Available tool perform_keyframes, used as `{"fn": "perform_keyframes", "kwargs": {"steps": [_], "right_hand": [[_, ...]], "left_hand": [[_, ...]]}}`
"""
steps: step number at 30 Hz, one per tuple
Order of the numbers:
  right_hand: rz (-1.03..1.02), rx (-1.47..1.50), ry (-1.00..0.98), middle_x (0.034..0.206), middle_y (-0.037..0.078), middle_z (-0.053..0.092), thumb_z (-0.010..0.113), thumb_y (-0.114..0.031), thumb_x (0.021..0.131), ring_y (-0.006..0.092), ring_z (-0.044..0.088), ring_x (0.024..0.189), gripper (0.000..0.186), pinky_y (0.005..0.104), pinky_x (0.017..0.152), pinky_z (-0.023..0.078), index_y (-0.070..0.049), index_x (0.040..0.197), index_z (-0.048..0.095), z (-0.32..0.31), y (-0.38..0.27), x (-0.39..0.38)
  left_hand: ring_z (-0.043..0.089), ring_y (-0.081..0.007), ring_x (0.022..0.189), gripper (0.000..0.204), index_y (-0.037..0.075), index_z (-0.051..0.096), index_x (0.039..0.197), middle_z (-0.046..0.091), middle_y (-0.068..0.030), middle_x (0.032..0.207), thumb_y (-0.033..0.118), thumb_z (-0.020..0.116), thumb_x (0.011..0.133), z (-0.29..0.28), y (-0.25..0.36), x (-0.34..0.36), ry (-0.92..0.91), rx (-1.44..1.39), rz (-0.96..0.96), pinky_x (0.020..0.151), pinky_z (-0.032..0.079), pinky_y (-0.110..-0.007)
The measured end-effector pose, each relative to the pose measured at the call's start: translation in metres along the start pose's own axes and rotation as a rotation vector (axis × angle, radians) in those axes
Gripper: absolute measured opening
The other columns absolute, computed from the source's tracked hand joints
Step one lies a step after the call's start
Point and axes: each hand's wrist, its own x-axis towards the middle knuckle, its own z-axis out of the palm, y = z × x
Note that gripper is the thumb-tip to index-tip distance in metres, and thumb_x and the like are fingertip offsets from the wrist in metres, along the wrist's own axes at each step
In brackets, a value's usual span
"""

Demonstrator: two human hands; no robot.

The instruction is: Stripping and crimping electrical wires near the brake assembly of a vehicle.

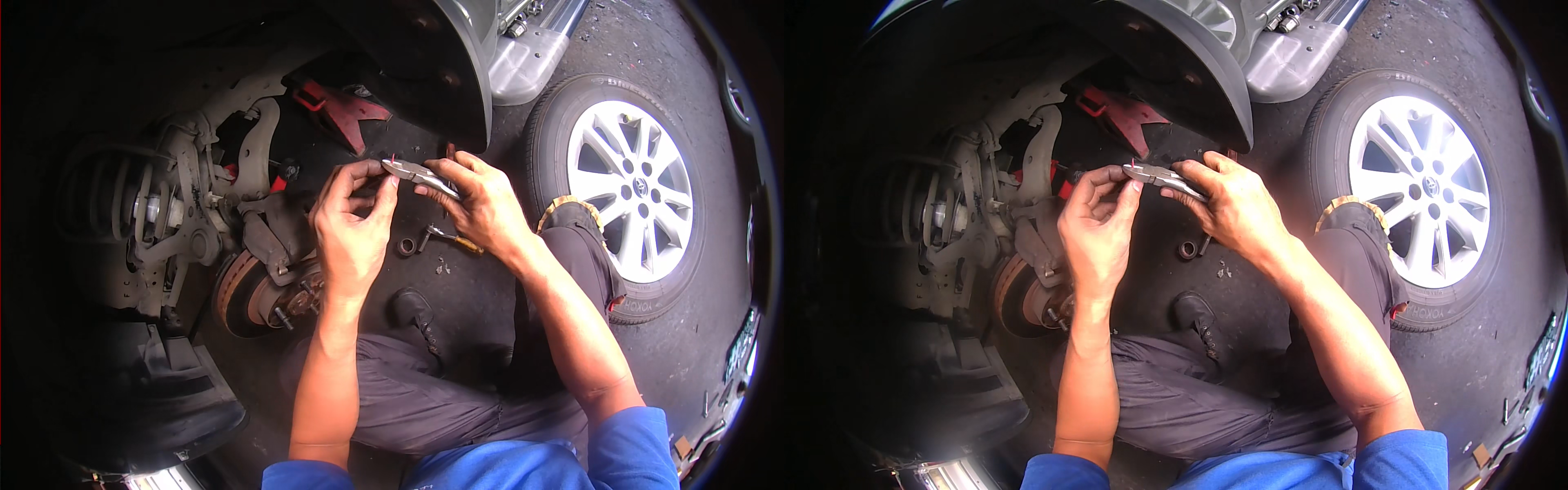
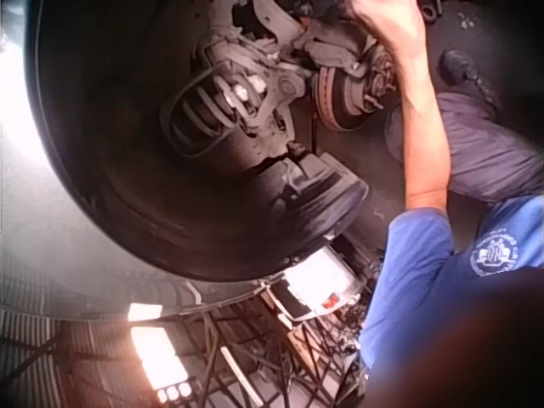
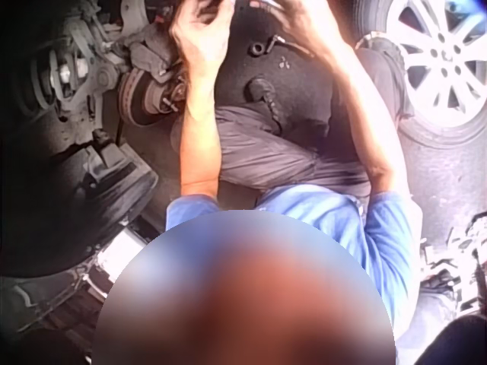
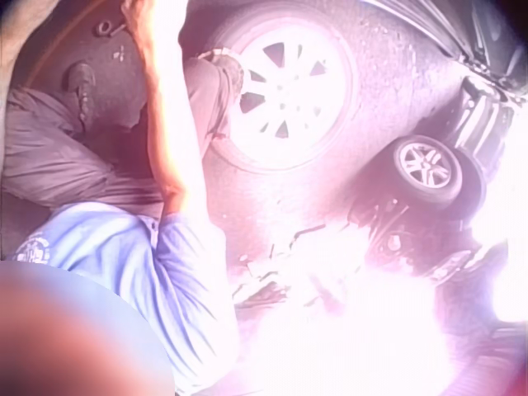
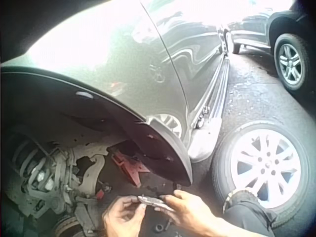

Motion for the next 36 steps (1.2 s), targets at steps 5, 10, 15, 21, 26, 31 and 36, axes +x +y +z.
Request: {"fn": "perform_keyframes", "kwargs": {"steps": [5, 10, 15, 21, 26, 31, 36], "right_hand": [[0.07, 0.038, 0.002, 0.089, 0.016, 0.065, 0.085, -0.019, 0.089, 0.0349, 0.066, 0.076, 0.034, 0.0428, 0.069, 0.054, -0.001, 0.115, 0.073, 0.0, -0.009, 0.001], [0.081, 0.056, 0.013, 0.086, 0.015, 0.063, 0.083, -0.024, 0.09, 0.0351, 0.066, 0.078, 0.034, 0.0443, 0.071, 0.054, -0.003, 0.114, 0.073, 0.004, -0.008, -0.001], [0.058, 0.004, 0.002, 0.087, 0.014, 0.062, 0.082, -0.028, 0.091, 0.0349, 0.065, 0.081, 0.035, 0.0453, 0.075, 0.054, -0.006, 0.116, 0.074, 0.003, -0.007, -0.001], [0.005, -0.076, 0.012, 0.093, 0.014, 0.061, 0.084, -0.021, 0.088, 0.033, 0.064, 0.086, 0.04, 0.0436, 0.076, 0.054, -0.006, 0.123, 0.073, -0.003, -0.006, -0.001], [-0.046, -0.116, 0.013, 0.088, 0.012, 0.059, 0.083, -0.025, 0.088, 0.0308, 0.064, 0.087, 0.041, 0.0426, 0.078, 0.055, -0.009, 0.124, 0.074, -0.007, -0.006, 0.001], [-0.063, -0.136, 0.013, 0.088, 0.012, 0.06, 0.083, -0.026, 0.088, 0.0308, 0.065, 0.088, 0.04, 0.0427, 0.077, 0.055, -0.009, 0.123, 0.074, -0.008, -0.007, 0.002], [-0.078, -0.132, 0.03, 0.089, 0.012, 0.061, 0.083, -0.027, 0.088, 0.0314, 0.066, 0.089, 0.04, 0.0432, 0.077, 0.056, -0.009, 0.123, 0.073, -0.006, -0.004, 0.001]], "left_hand": [[0.073, -0.0196, 0.081, 0.012, -0.001, 0.07, 0.102, 0.072, -0.0099, 0.099, -0.002, 0.076, 0.092, 0.002, 0.0, 0.0, 0.084, 0.322, 0.35, 0.069, 0.06, -0.029], [0.073, -0.0214, 0.08, 0.009, -0.002, 0.07, 0.101, 0.072, -0.0105, 0.096, -0.003, 0.074, 0.092, 0.003, -0.003, 0.001, 0.08, 0.356, 0.39, 0.07, 0.06, -0.031], [0.072, -0.0135, 0.082, 0.014, -0.007, 0.07, 0.109, 0.075, -0.0097, 0.098, 0.002, 0.073, 0.099, -0.002, -0.011, 0.0, 0.035, 0.155, 0.18, 0.075, 0.06, -0.027], [0.073, -0.0146, 0.085, 0.018, -0.007, 0.071, 0.112, 0.075, -0.01, 0.099, 0.006, 0.072, 0.1, -0.004, 0.001, 0.001, -0.034, -0.131, -0.099, 0.078, 0.063, -0.03], [0.073, -0.0124, 0.079, 0.018, -0.007, 0.071, 0.11, 0.076, -0.0095, 0.095, 0.008, 0.073, 0.1, -0.01, 0.001, 0.005, -0.099, -0.282, -0.134, 0.073, 0.062, -0.027], [0.073, -0.0132, 0.078, 0.017, -0.007, 0.071, 0.111, 0.077, -0.0107, 0.096, 0.006, 0.072, 0.1, -0.014, 0.0, 0.007, -0.128, -0.29, -0.156, 0.072, 0.062, -0.027], [0.073, -0.0132, 0.078, 0.016, -0.007, 0.072, 0.11, 0.077, -0.0109, 0.097, 0.006, 0.072, 0.1, -0.014, 0.001, 0.007, -0.134, -0.323, -0.16, 0.072, 0.061, -0.026]]}}
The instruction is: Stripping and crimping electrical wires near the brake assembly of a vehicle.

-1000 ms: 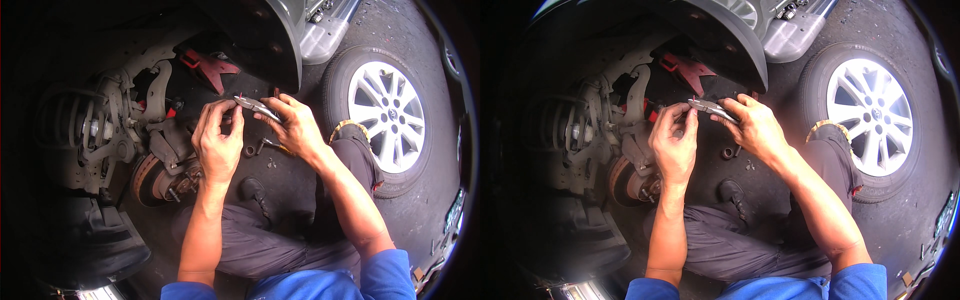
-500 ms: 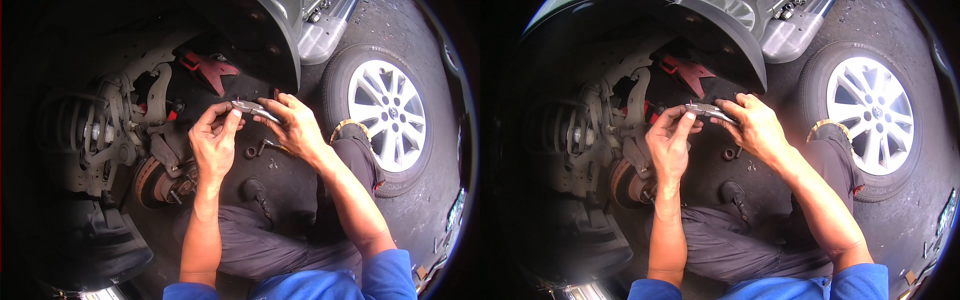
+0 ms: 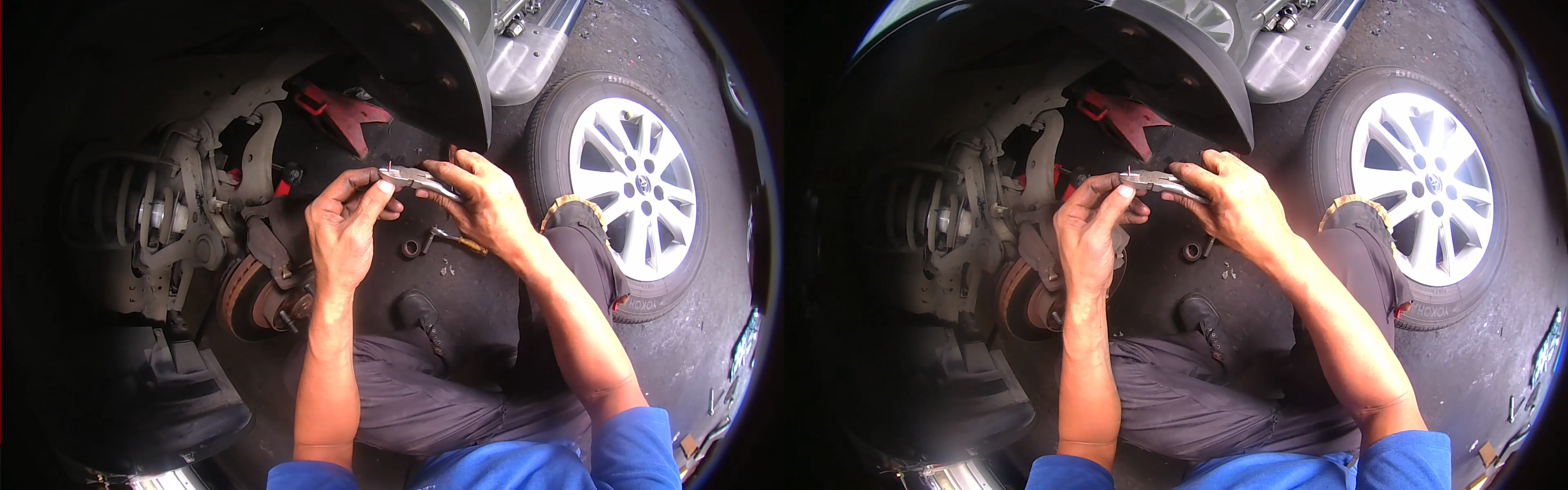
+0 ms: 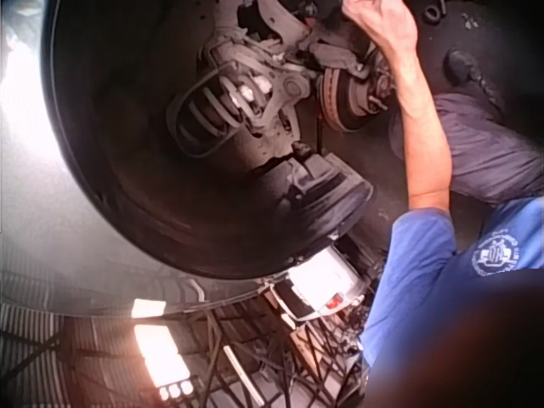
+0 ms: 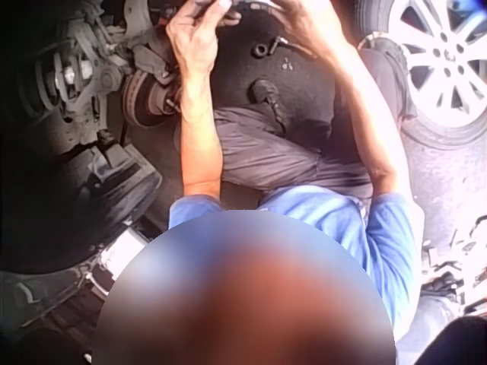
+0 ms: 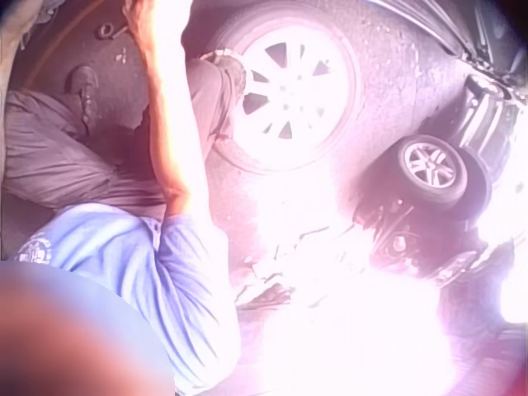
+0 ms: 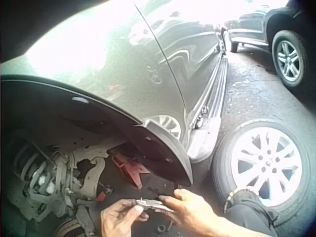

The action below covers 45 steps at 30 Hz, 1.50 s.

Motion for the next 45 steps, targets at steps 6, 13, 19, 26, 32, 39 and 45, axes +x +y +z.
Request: {"fn": "perform_keyframes", "kwargs": {"steps": [6, 13, 19, 26, 32, 39, 45], "right_hand": [[0.079, 0.108, -0.05, 0.089, 0.013, 0.061, 0.083, -0.027, 0.088, 0.0332, 0.067, 0.087, 0.04, 0.0441, 0.076, 0.056, -0.009, 0.122, 0.073, 0.003, 0.0, 0.0], [-0.009, 0.025, -0.013, 0.087, 0.012, 0.059, 0.083, -0.027, 0.087, 0.0311, 0.064, 0.085, 0.041, 0.0434, 0.075, 0.054, -0.01, 0.124, 0.074, -0.002, 0.003, 0.002], [0.012, 0.011, -0.062, 0.086, 0.011, 0.057, 0.083, -0.027, 0.087, 0.0297, 0.063, 0.084, 0.042, 0.0423, 0.075, 0.054, -0.011, 0.125, 0.075, -0.006, 0.001, 0.004], [0.033, 0.077, -0.05, 0.086, 0.011, 0.059, 0.084, -0.028, 0.087, 0.0312, 0.066, 0.083, 0.042, 0.0427, 0.074, 0.055, -0.01, 0.123, 0.075, -0.001, 0.002, 0.002], [-0.01, 0.013, -0.024, 0.086, 0.011, 0.059, 0.084, -0.031, 0.086, 0.0301, 0.065, 0.082, 0.044, 0.0424, 0.074, 0.055, -0.011, 0.123, 0.075, -0.004, 0.004, 0.003], [-0.009, -0.008, -0.028, 0.086, 0.01, 0.057, 0.083, -0.033, 0.086, 0.0287, 0.062, 0.082, 0.045, 0.0413, 0.075, 0.054, -0.011, 0.125, 0.075, -0.006, 0.003, 0.004], [0.006, -0.015, -0.043, 0.086, 0.01, 0.057, 0.083, -0.032, 0.087, 0.0292, 0.063, 0.083, 0.043, 0.0419, 0.075, 0.054, -0.011, 0.124, 0.075, -0.005, 0.004, 0.003]], "left_hand": [[0.073, -0.0126, 0.077, 0.016, -0.006, 0.071, 0.111, 0.077, -0.0107, 0.096, 0.006, 0.072, 0.1, 0.004, 0.0, -0.002, 0.046, 0.078, 0.043, 0.071, 0.061, -0.026], [0.072, -0.0168, 0.078, 0.018, -0.004, 0.071, 0.113, 0.074, -0.0119, 0.095, 0.01, 0.069, 0.101, -0.005, 0.005, -0.001, -0.053, -0.006, -0.084, 0.07, 0.061, -0.029], [0.072, -0.0181, 0.078, 0.018, -0.003, 0.071, 0.113, 0.074, -0.0137, 0.096, 0.01, 0.068, 0.101, -0.008, 0.005, 0.0, -0.079, -0.084, -0.137, 0.069, 0.061, -0.03], [0.072, -0.0178, 0.077, 0.018, -0.003, 0.071, 0.113, 0.074, -0.0137, 0.096, 0.01, 0.068, 0.101, -0.006, 0.005, 0.0, -0.07, -0.094, -0.142, 0.069, 0.061, -0.029], [0.071, -0.0163, 0.078, 0.02, -0.004, 0.071, 0.114, 0.074, -0.0134, 0.097, 0.013, 0.069, 0.102, -0.005, 0.002, -0.001, -0.085, -0.004, -0.055, 0.07, 0.061, -0.029], [0.071, -0.0162, 0.078, 0.021, -0.004, 0.071, 0.114, 0.075, -0.0127, 0.098, 0.014, 0.07, 0.102, -0.003, 0.004, -0.002, -0.078, -0.013, -0.073, 0.071, 0.061, -0.029], [0.072, -0.0165, 0.079, 0.021, -0.004, 0.071, 0.114, 0.074, -0.0123, 0.1, 0.014, 0.07, 0.102, -0.001, 0.004, -0.003, -0.057, 0.002, -0.065, 0.072, 0.061, -0.029]]}}
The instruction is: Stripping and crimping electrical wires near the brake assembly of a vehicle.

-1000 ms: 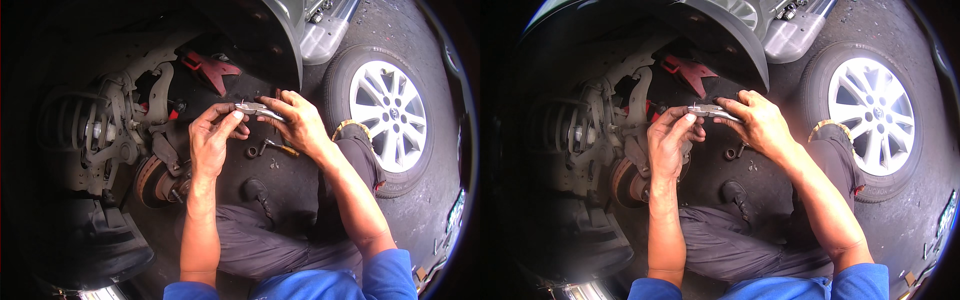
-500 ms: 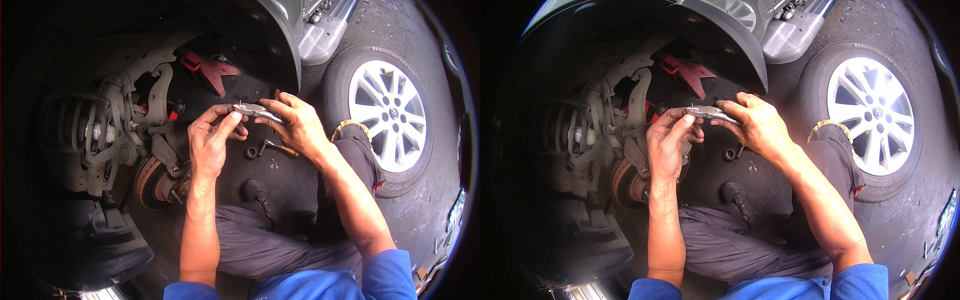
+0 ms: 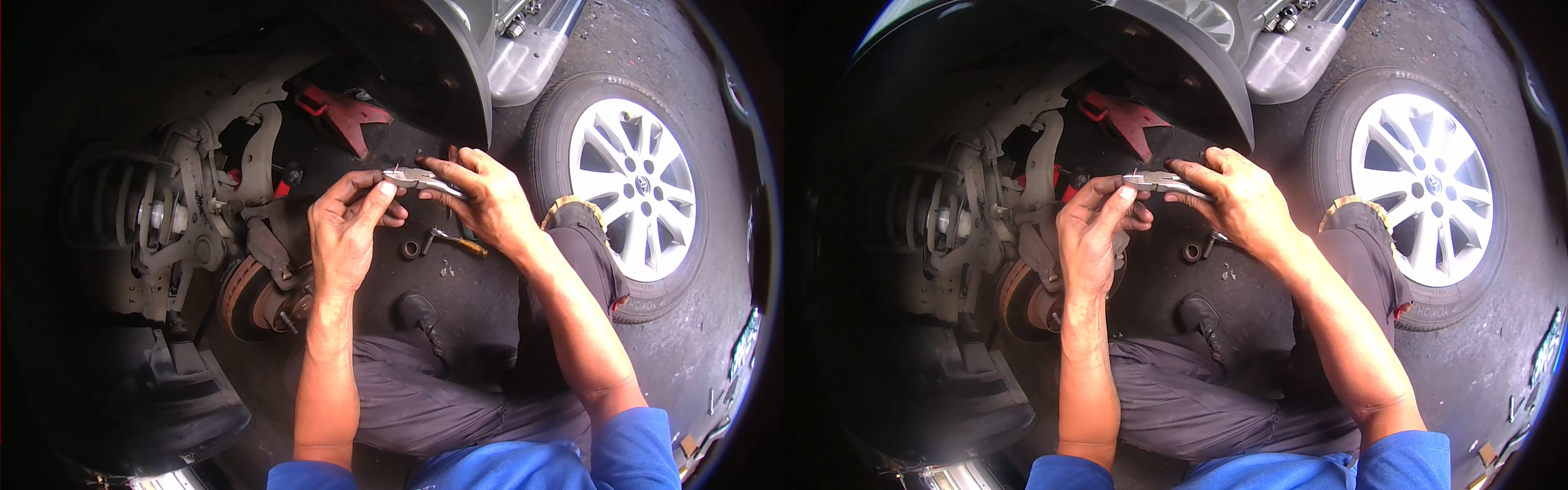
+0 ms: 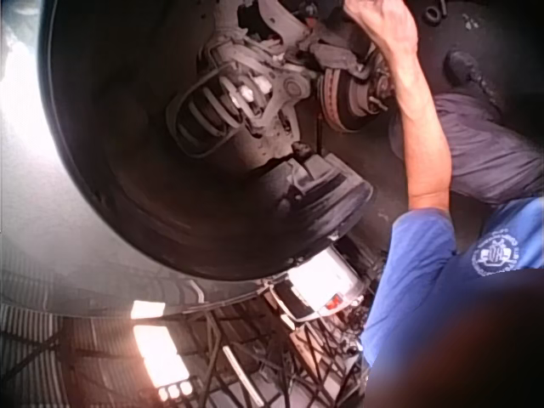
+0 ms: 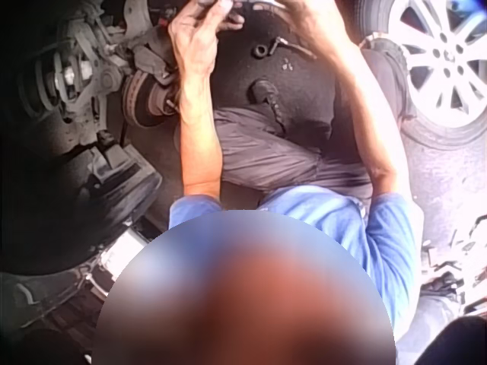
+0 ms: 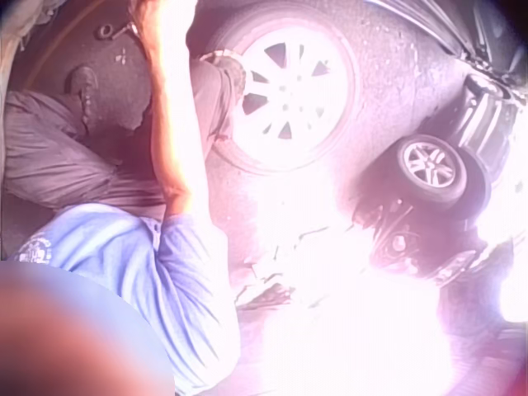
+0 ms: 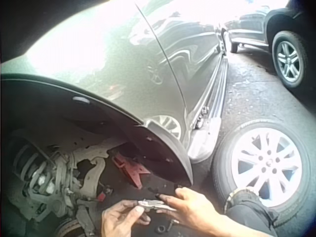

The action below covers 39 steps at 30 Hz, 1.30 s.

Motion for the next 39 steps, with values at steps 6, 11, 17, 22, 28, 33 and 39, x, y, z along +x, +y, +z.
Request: {"fn": "perform_keyframes", "kwargs": {"steps": [6, 11, 17, 22, 28, 33, 39], "right_hand": [[0.022, 0.081, 0.008, 0.089, 0.012, 0.061, 0.083, -0.03, 0.088, 0.032, 0.067, 0.084, 0.039, 0.0436, 0.074, 0.055, -0.009, 0.12, 0.074, 0.007, -0.002, -0.001], [0.094, 0.15, 0.053, 0.087, 0.013, 0.061, 0.083, -0.032, 0.088, 0.0327, 0.066, 0.078, 0.038, 0.0434, 0.07, 0.055, -0.008, 0.117, 0.074, 0.009, 0.0, -0.001], [0.123, 0.095, 0.107, 0.084, 0.012, 0.058, 0.082, -0.034, 0.09, 0.0323, 0.064, 0.074, 0.037, 0.0438, 0.066, 0.053, -0.008, 0.115, 0.074, 0.007, -0.001, 0.002], [0.129, 0.068, 0.09, 0.084, 0.011, 0.057, 0.081, -0.034, 0.09, 0.0311, 0.064, 0.076, 0.037, 0.0435, 0.069, 0.054, -0.009, 0.117, 0.074, 0.008, -0.01, 0.003], [-0.046, -0.188, 0.164, 0.084, 0.01, 0.062, 0.084, -0.025, 0.085, 0.029, 0.063, 0.079, 0.043, 0.0406, 0.074, 0.055, -0.008, 0.122, 0.073, 0.008, -0.012, -0.001], [-0.024, -0.128, 0.121, 0.082, 0.009, 0.064, 0.084, -0.023, 0.086, 0.0274, 0.062, 0.077, 0.043, 0.0407, 0.073, 0.054, -0.005, 0.123, 0.072, 0.007, -0.011, 0.002], [-0.002, -0.085, 0.06, 0.085, 0.011, 0.068, 0.084, -0.019, 0.086, 0.0283, 0.06, 0.075, 0.043, 0.0402, 0.072, 0.052, -0.003, 0.125, 0.072, 0.011, -0.019, 0.001]], "left_hand": [[0.072, -0.0164, 0.08, 0.021, -0.004, 0.071, 0.114, 0.074, -0.0119, 0.101, 0.014, 0.07, 0.103, 0.0, -0.002, 0.0, -0.01, -0.025, 0.003, 0.072, 0.062, -0.029], [0.069, -0.0111, 0.079, 0.024, -0.003, 0.072, 0.111, 0.074, -0.0087, 0.098, 0.02, 0.071, 0.104, 0.004, -0.005, -0.001, 0.062, 0.289, -0.039, 0.067, 0.058, -0.025], [0.063, -0.0099, 0.091, 0.023, 0.0, 0.073, 0.112, 0.073, -0.0054, 0.108, 0.022, 0.069, 0.105, -0.004, -0.007, 0.0, -0.079, -0.036, -0.021, 0.068, 0.051, -0.026], [0.057, -0.0138, 0.11, 0.041, 0.008, 0.061, 0.141, 0.065, 0.0008, 0.121, 0.029, 0.064, 0.105, 0.013, -0.013, 0.002, 0.105, -0.711, -0.08, 0.09, 0.046, -0.031], [0.061, -0.0085, 0.086, 0.036, -0.001, 0.067, 0.136, 0.07, -0.0019, 0.099, 0.021, 0.063, 0.108, 0.019, -0.03, 0.007, 0.122, -0.148, 0.092, 0.077, 0.051, -0.025], [0.055, -0.0084, 0.073, 0.039, -0.003, 0.063, 0.139, 0.058, 0.0018, 0.072, 0.024, 0.057, 0.112, -0.002, -0.014, 0.008, -0.001, -0.448, -0.056, 0.068, 0.047, -0.024], [0.049, -0.0089, 0.067, 0.045, 0.001, 0.053, 0.149, 0.053, 0.0045, 0.067, 0.029, 0.051, 0.114, 0.005, -0.01, 0.002, -0.084, -1.046, -0.079, 0.064, 0.043, -0.025]]}}
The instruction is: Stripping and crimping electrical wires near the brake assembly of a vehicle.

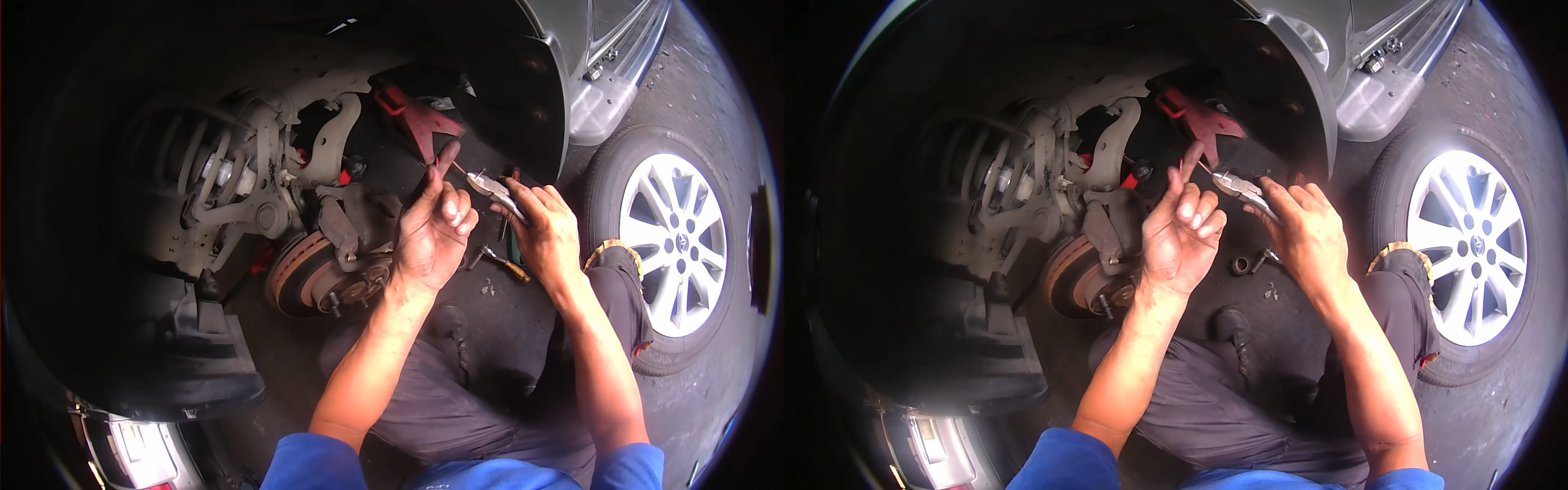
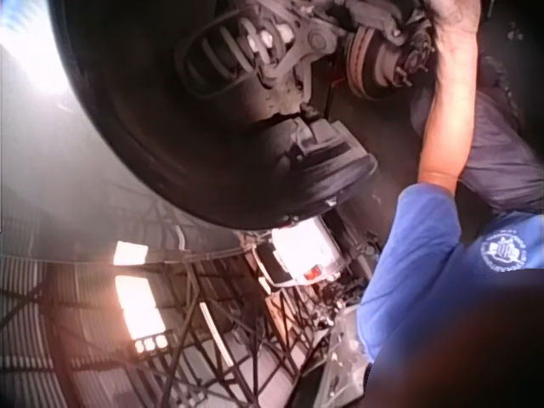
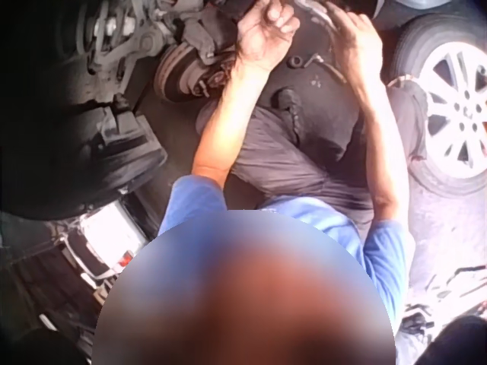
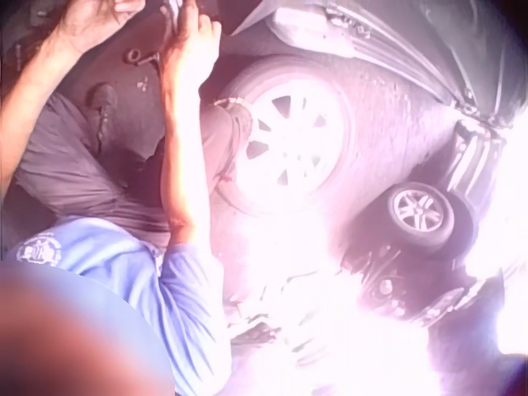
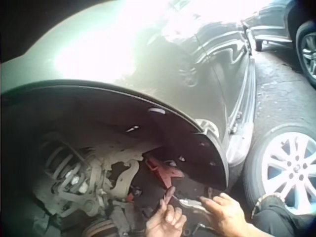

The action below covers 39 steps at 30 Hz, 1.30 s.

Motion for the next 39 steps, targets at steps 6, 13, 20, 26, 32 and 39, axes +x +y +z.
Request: {"fn": "perform_keyframes", "kwargs": {"steps": [6, 13, 20, 26, 32, 39], "right_hand": [[-0.06, -0.082, 0.106, 0.08, 0.008, 0.06, 0.085, -0.021, 0.085, 0.0261, 0.059, 0.075, 0.045, 0.0392, 0.071, 0.053, -0.008, 0.126, 0.072, -0.004, -0.001, 0.0], [0.211, 0.257, -0.192, 0.082, 0.023, 0.072, 0.081, -0.03, 0.093, 0.0372, 0.074, 0.076, 0.035, 0.0444, 0.069, 0.056, -0.002, 0.113, 0.076, -0.005, 0.016, -0.009], [0.537, 0.406, -0.471, 0.072, 0.022, 0.07, 0.076, -0.046, 0.096, 0.0285, 0.071, 0.065, 0.047, 0.0425, 0.067, 0.054, -0.003, 0.116, 0.078, 0.023, 0.009, -0.015], [0.653, 0.405, -0.593, 0.078, 0.022, 0.075, 0.076, -0.05, 0.094, 0.0325, 0.078, 0.078, 0.054, 0.0442, 0.078, 0.059, 0.0, 0.116, 0.078, 0.054, 0.013, -0.035], [0.606, 0.394, -0.564, 0.068, 0.016, 0.072, 0.074, -0.05, 0.096, 0.0292, 0.075, 0.067, 0.053, 0.0426, 0.068, 0.056, -0.001, 0.115, 0.079, 0.086, 0.015, -0.055], [0.75, 0.435, -0.645, 0.08, 0.024, 0.073, 0.072, -0.05, 0.096, 0.0404, 0.075, 0.088, 0.047, 0.0497, 0.082, 0.056, -0.006, 0.111, 0.081, 0.092, 0.016, -0.058]], "left_hand": [[0.053, -0.0062, 0.064, 0.036, 0.001, 0.067, 0.135, 0.065, 0.0013, 0.075, 0.027, 0.058, 0.112, 0.004, -0.006, -0.002, 0.122, 1.038, 0.111, 0.059, 0.046, -0.027], [0.064, -0.0293, 0.077, 0.02, -0.002, 0.066, 0.096, 0.066, -0.0165, 0.085, 0.015, 0.06, 0.103, -0.007, -0.007, 0.005, -0.078, 1.831, 0.582, 0.069, 0.049, -0.043], [0.06, -0.0123, 0.063, 0.032, -0.004, 0.061, 0.08, 0.057, -0.0053, 0.072, 0.014, 0.052, 0.104, -0.047, -0.021, 0.003, 0.23, 1.335, 0.119, 0.059, 0.058, -0.031], [0.057, -0.0128, 0.062, 0.031, 0.0, 0.062, 0.079, 0.056, -0.0039, 0.073, 0.016, 0.052, 0.103, -0.082, -0.034, -0.008, 0.426, 1.198, 0.009, 0.056, 0.056, -0.031], [0.057, -0.0125, 0.062, 0.031, 0.0, 0.063, 0.08, 0.056, -0.0036, 0.075, 0.018, 0.05, 0.102, -0.102, -0.035, -0.015, 0.502, 1.199, -0.041, 0.055, 0.056, -0.03], [0.059, -0.0123, 0.062, 0.03, 0.0, 0.064, 0.081, 0.056, -0.0034, 0.075, 0.016, 0.049, 0.103, -0.11, -0.039, -0.013, 0.519, 1.184, -0.081, 0.053, 0.057, -0.03]]}}
